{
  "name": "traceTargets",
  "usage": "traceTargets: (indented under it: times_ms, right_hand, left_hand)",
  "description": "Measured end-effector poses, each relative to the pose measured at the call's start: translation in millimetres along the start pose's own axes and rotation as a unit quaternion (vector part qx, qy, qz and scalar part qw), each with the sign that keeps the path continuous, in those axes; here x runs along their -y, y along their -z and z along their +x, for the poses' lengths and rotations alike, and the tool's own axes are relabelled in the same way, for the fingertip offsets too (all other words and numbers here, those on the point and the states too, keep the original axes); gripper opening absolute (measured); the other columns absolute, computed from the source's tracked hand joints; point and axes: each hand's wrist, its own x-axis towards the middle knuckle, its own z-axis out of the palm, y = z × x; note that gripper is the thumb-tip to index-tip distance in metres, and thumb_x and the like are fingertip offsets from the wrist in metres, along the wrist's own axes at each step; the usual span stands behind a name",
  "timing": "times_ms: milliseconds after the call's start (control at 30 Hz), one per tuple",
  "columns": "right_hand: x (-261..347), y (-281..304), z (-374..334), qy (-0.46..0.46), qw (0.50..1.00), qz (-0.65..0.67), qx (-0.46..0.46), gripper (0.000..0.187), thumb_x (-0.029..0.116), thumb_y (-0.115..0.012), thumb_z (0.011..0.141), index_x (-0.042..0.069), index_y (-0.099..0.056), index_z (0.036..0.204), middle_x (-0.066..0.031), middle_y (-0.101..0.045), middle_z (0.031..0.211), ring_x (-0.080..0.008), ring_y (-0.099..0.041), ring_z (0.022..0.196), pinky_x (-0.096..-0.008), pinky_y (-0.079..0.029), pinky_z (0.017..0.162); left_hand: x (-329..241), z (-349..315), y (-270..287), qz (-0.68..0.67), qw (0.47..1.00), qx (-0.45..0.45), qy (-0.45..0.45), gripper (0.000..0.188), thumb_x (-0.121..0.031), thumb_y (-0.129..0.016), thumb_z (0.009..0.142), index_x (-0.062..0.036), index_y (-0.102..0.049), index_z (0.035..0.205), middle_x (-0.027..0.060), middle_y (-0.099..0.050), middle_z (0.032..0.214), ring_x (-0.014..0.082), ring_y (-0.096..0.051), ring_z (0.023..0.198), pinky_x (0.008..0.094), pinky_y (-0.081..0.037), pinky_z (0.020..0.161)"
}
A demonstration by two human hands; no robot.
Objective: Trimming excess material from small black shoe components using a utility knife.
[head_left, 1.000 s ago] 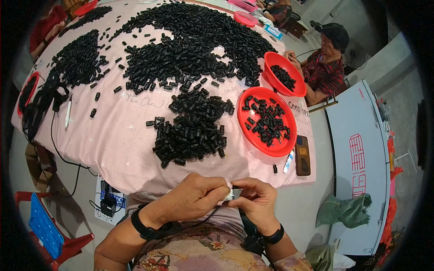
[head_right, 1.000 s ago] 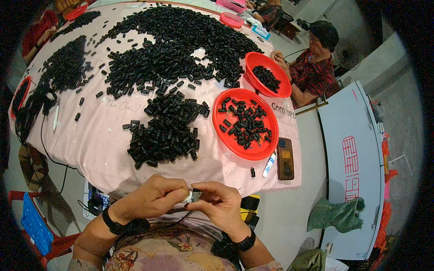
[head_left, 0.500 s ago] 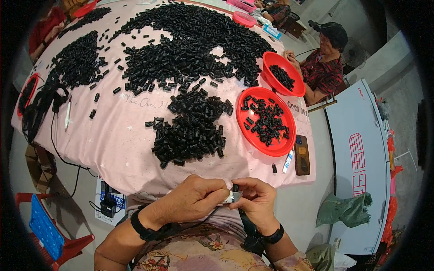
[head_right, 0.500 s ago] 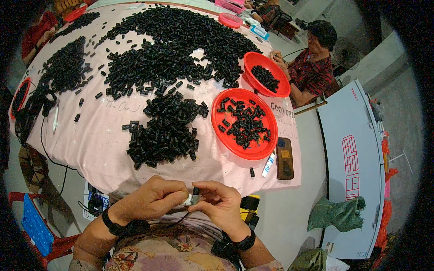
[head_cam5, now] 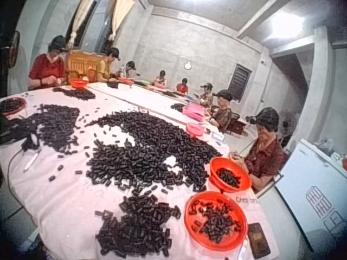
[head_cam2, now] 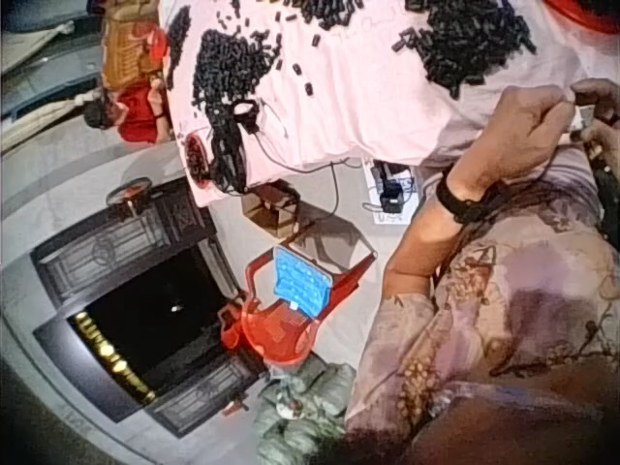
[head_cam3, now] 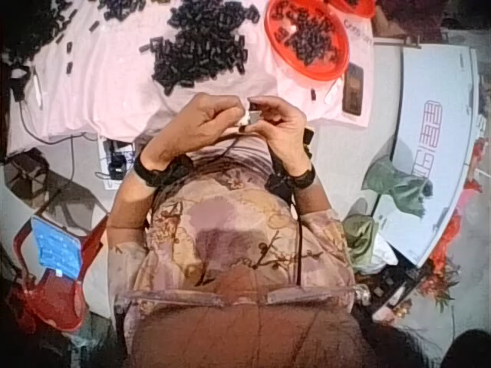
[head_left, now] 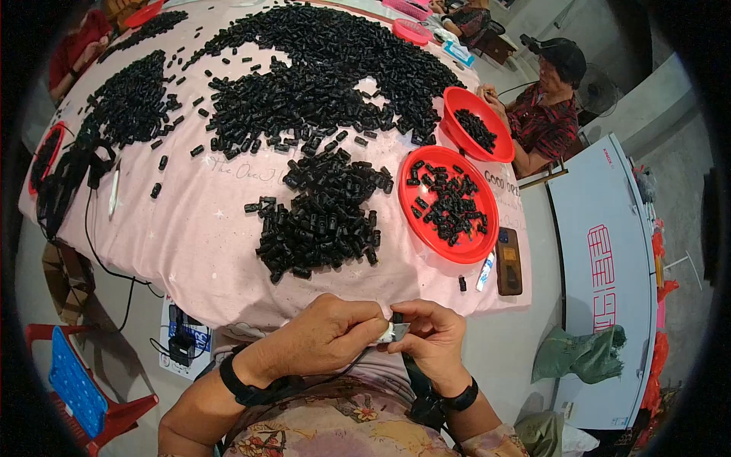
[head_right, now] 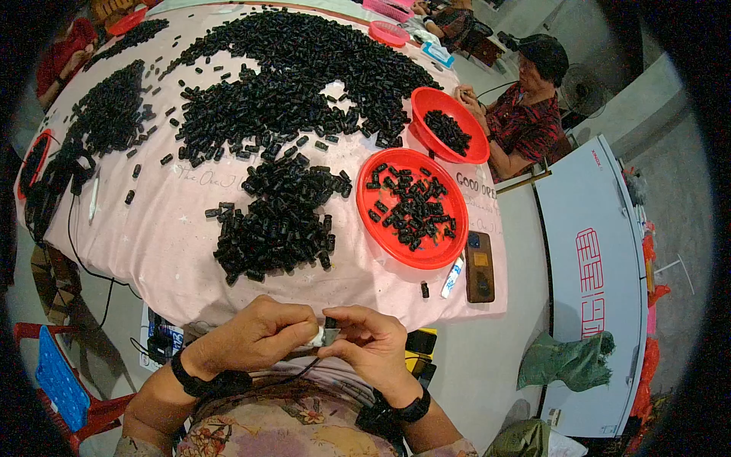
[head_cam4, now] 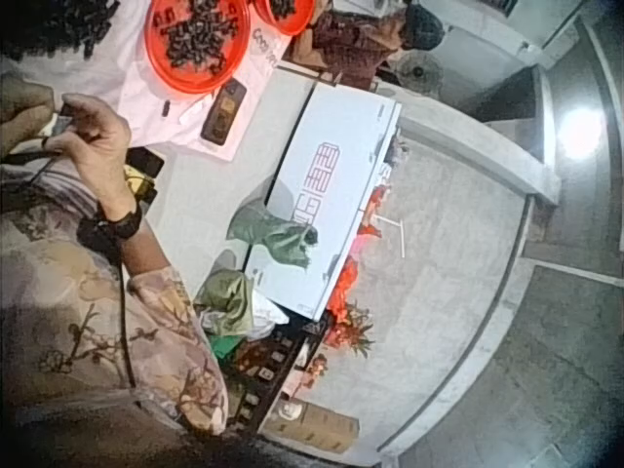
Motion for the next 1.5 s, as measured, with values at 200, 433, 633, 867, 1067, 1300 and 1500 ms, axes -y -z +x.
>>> traceTargets:
  times_ms: [200, 433, 633, 867, 1067, 1300, 1500]
  right_hand:
    - [4.7, -2.0, 0.0, 0.002, 1.000, 0.014, 0.006, 0.043, -0.005, -0.079, 0.070, -0.001, -0.065, 0.110, -0.0031, -0.066, 0.080, -0.0050, -0.059, 0.064, -0.0179, -0.048, 0.058]
    - [10.6, -5.0, 1.3, -0.036, 0.995, 0.094, 0.025, 0.039, -0.010, -0.072, 0.075, -0.004, -0.062, 0.112, -0.0082, -0.067, 0.086, -0.0081, -0.061, 0.069, -0.0209, -0.052, 0.062]
    - [2.2, -0.3, -0.1, 0.007, 1.000, 0.021, 0.003, 0.046, -0.007, -0.079, 0.068, -0.001, -0.065, 0.111, -0.0057, -0.068, 0.088, -0.0061, -0.061, 0.070, -0.0200, -0.052, 0.063]
    - [10.3, -0.3, 1.1, 0.038, 0.998, -0.051, -0.008, 0.047, -0.004, -0.082, 0.065, 0.000, -0.066, 0.109, -0.0053, -0.068, 0.087, -0.0067, -0.063, 0.069, -0.0195, -0.051, 0.061]
    - [15.8, 0.0, 1.4, 0.049, 0.996, -0.079, 0.001, 0.045, -0.003, -0.082, 0.066, 0.000, -0.066, 0.108, -0.0062, -0.068, 0.085, -0.0070, -0.063, 0.067, -0.0192, -0.050, 0.060]
    - [18.0, -0.4, 3.3, 0.082, 0.989, -0.123, -0.003, 0.041, -0.001, -0.082, 0.066, 0.000, -0.068, 0.105, -0.0048, -0.068, 0.077, -0.0066, -0.063, 0.064, -0.0188, -0.049, 0.057]
    - [18.1, 0.8, 0.5, 0.040, 0.993, -0.114, 0.003, 0.038, -0.002, -0.079, 0.071, -0.002, -0.066, 0.106, -0.0081, -0.069, 0.082, -0.0101, -0.066, 0.070, -0.0212, -0.053, 0.062]
  left_hand:
    - [1.9, -0.1, -0.4, 0.007, 1.000, 0.000, -0.004, 0.021, -0.015, -0.050, 0.093, -0.0001, -0.055, 0.079, 0.0116, -0.048, 0.057, 0.0140, -0.044, 0.051, 0.0302, -0.039, 0.051]
    - [0.8, -1.3, -1.2, 0.017, 1.000, -0.018, -0.017, 0.021, -0.014, -0.051, 0.093, 0.0002, -0.056, 0.078, 0.0124, -0.048, 0.057, 0.0168, -0.043, 0.049, 0.0310, -0.038, 0.050]
    - [-0.7, -1.6, -0.7, 0.016, 1.000, -0.009, -0.006, 0.020, -0.013, -0.051, 0.092, 0.0004, -0.055, 0.078, 0.0135, -0.046, 0.056, 0.0175, -0.042, 0.048, 0.0318, -0.037, 0.049]
    - [-0.5, -0.9, -0.7, 0.022, 1.000, -0.008, -0.014, 0.019, -0.012, -0.051, 0.092, 0.0004, -0.056, 0.078, 0.0148, -0.046, 0.056, 0.0196, -0.042, 0.048, 0.0328, -0.037, 0.049]
    - [1.8, -0.9, -1.0, 0.024, 1.000, -0.010, -0.014, 0.019, -0.013, -0.050, 0.092, 0.0003, -0.055, 0.078, 0.0166, -0.047, 0.057, 0.0232, -0.043, 0.047, 0.0337, -0.038, 0.050]
    - [1.1, -1.6, -0.1, 0.026, 1.000, -0.004, -0.004, 0.020, -0.014, -0.050, 0.093, 0.0005, -0.055, 0.080, 0.0169, -0.049, 0.059, 0.0239, -0.044, 0.049, 0.0339, -0.039, 0.051]
    - [3.6, -1.2, 1.2, 0.021, 1.000, -0.015, -0.004, 0.020, -0.014, -0.050, 0.093, 0.0010, -0.056, 0.081, 0.0151, -0.048, 0.060, 0.0188, -0.045, 0.051, 0.0323, -0.039, 0.051]
